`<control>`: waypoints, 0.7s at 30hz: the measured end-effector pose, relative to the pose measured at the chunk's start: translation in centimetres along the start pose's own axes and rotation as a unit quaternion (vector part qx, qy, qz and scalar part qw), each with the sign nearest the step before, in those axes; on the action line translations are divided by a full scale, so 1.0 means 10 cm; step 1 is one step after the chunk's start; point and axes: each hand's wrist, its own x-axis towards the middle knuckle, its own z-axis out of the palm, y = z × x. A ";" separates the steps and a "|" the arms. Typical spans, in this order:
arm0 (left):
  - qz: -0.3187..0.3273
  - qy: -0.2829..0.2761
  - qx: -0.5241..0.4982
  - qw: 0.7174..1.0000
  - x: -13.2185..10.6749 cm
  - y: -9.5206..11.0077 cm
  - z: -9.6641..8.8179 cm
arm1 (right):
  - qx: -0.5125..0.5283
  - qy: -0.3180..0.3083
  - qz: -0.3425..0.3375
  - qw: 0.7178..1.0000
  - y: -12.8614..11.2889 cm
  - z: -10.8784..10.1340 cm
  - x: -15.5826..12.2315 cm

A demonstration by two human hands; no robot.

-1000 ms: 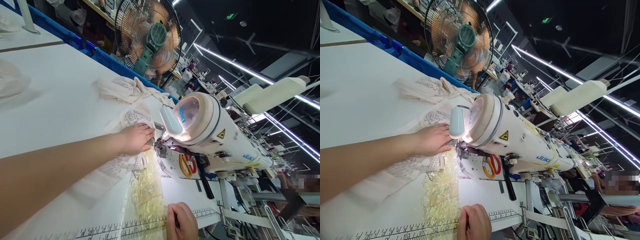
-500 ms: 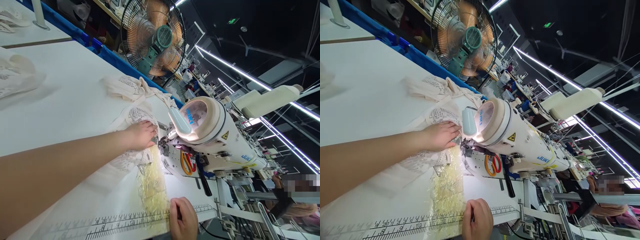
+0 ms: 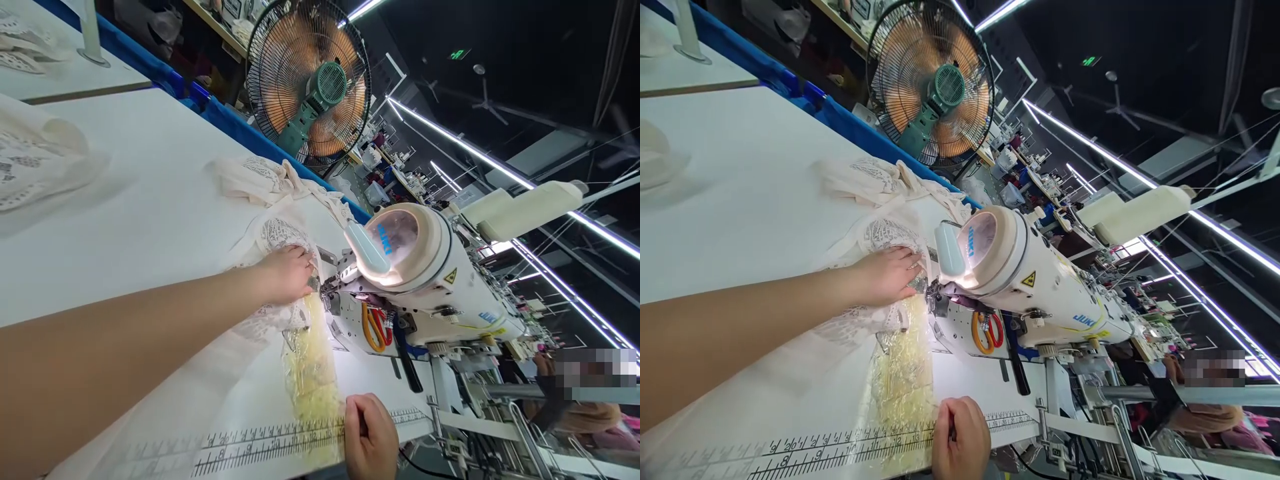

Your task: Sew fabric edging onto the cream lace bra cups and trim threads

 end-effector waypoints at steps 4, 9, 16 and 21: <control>-0.004 0.028 0.006 1.000 0.00 -0.01 -0.02 | -0.006 -0.001 -0.006 1.000 0.01 0.00 -0.01; -0.016 0.040 0.015 0.999 0.03 -0.06 -0.08 | -0.013 -0.008 -0.061 0.998 0.00 -0.05 0.06; -0.047 0.047 -0.006 0.998 0.09 -0.10 -0.09 | -0.023 0.019 -0.081 0.996 -0.04 -0.06 0.12; -0.048 0.048 -0.031 0.997 0.07 -0.10 -0.07 | -0.013 0.012 -0.054 0.998 -0.01 -0.04 0.07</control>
